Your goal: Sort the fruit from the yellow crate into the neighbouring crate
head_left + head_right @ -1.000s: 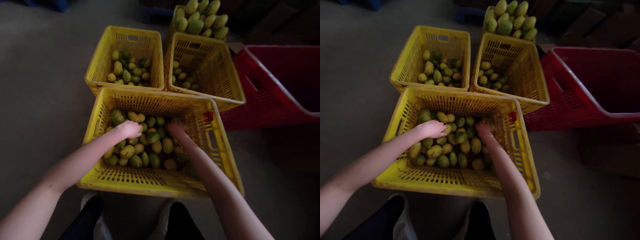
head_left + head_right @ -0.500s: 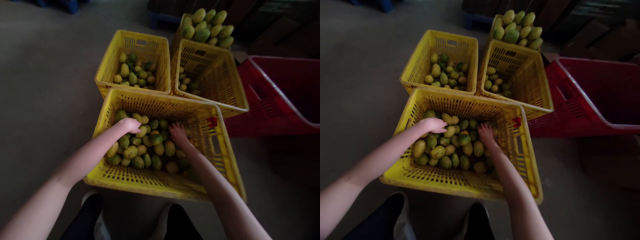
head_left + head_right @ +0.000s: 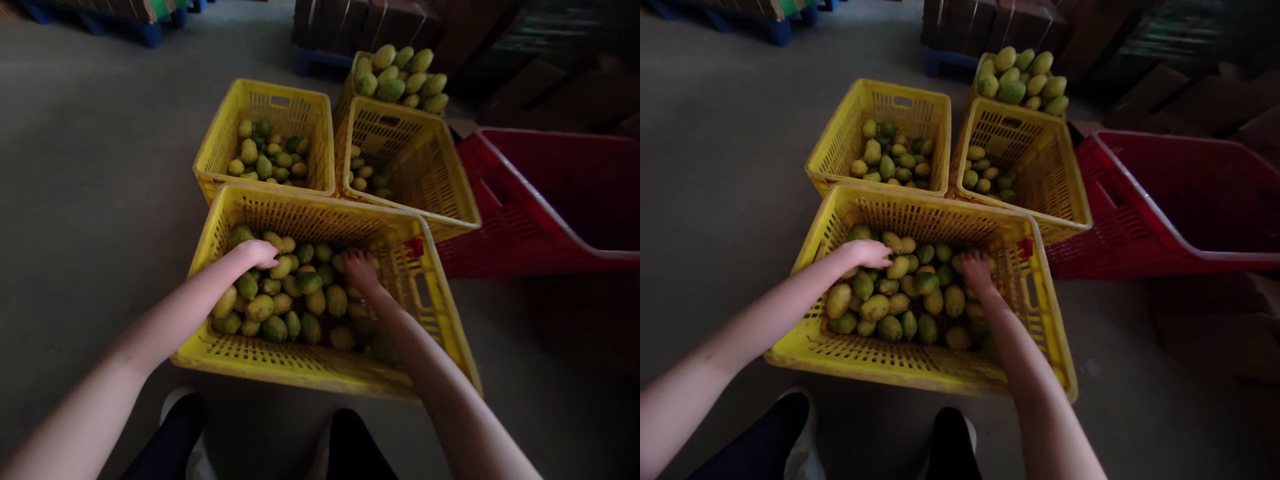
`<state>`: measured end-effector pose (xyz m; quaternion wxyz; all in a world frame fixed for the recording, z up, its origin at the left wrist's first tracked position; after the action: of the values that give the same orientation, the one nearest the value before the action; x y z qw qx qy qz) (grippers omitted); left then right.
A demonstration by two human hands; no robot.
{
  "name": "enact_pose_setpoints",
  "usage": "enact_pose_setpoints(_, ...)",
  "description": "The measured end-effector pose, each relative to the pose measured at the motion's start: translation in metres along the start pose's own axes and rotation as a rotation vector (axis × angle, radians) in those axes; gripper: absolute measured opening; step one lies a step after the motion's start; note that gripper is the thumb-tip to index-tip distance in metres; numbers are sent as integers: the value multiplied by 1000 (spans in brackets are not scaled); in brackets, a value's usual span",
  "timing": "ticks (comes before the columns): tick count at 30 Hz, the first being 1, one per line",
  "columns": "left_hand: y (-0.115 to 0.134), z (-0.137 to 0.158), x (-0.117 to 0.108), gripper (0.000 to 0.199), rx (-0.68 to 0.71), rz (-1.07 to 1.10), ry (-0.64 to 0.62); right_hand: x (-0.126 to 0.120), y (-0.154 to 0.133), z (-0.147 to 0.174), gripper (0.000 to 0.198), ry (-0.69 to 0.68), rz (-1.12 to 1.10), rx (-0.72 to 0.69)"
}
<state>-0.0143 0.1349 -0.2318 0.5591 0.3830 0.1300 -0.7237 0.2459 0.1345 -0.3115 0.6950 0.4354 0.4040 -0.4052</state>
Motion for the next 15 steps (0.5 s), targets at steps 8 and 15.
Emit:
enact_pose_setpoints(8, 0, 1, -1, 42, 6, -66, -22, -83, 2, 37, 80, 85, -1460, -19)
enact_pose_setpoints(15, 1, 1, 2, 43, -25, -105, -27, -104, -63, 65, 70, -145, -1897, 61)
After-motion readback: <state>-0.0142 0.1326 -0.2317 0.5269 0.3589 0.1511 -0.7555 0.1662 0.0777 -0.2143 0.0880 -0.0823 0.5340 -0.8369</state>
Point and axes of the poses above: each hand's wrist, its own z-axis away from the middle knuckle, its own x-axis out of the palm, y = z × x, the point moved 5 cm from there along -z, towards the middle knuckle, and after that the axes turned 3 degrees about z, right-handed, at the moved point
